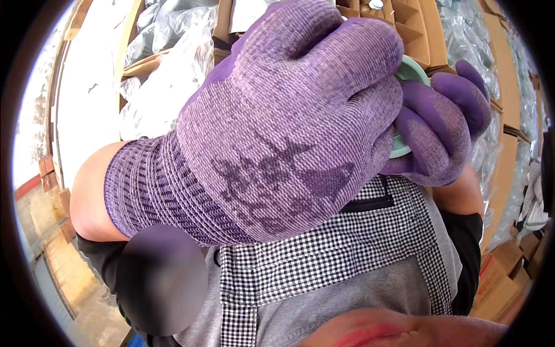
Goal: The person assembles several vacuum flasks by inserting the glass liners into the plastic outer shells, screwing on the base caps, and applying labels to the exterior before placing the assembled flasks into plastic bags and cardboard shipping dividers.
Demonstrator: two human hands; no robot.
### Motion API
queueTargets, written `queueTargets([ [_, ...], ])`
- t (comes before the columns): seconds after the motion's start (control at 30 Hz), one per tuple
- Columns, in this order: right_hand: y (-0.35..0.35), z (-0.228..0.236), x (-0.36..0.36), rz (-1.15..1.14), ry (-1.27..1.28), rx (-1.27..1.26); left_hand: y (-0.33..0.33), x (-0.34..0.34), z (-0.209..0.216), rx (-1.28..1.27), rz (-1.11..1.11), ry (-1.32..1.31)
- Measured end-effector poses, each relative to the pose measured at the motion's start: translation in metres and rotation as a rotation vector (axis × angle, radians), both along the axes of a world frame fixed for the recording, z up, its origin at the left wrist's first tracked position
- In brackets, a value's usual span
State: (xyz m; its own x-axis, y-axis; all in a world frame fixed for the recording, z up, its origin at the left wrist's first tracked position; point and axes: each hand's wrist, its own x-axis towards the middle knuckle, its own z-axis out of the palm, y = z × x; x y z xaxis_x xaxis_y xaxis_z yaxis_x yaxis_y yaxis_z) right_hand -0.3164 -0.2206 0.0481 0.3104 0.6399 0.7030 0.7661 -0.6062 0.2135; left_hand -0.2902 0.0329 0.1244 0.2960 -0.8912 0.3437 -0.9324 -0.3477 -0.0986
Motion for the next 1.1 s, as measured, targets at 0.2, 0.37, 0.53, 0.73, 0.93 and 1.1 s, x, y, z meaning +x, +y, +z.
queueTargets([
  [0.2,0.008,-0.005,-0.004,-0.123,-0.128,0.088,0.000,0.003,-0.005,-0.048,-0.035,-0.012],
  [0.37,0.004,0.001,0.002,-0.086,-0.148,0.021,-0.003,0.012,-0.006,-0.069,-0.084,-0.025],
  [0.53,-0.004,0.004,0.007,0.124,0.177,0.098,0.002,0.013,-0.003,-0.103,-0.118,-0.047],
  [0.73,-0.012,0.010,-0.006,0.089,0.311,0.105,0.017,0.034,-0.014,-0.341,-0.220,0.262],
  [0.93,0.002,0.005,-0.003,0.174,0.324,0.179,0.005,0.025,0.005,-0.114,-0.145,0.343],
  [1.1,-0.005,0.001,0.016,0.355,0.531,0.521,-0.003,0.026,-0.014,-0.317,-0.159,0.716],
])
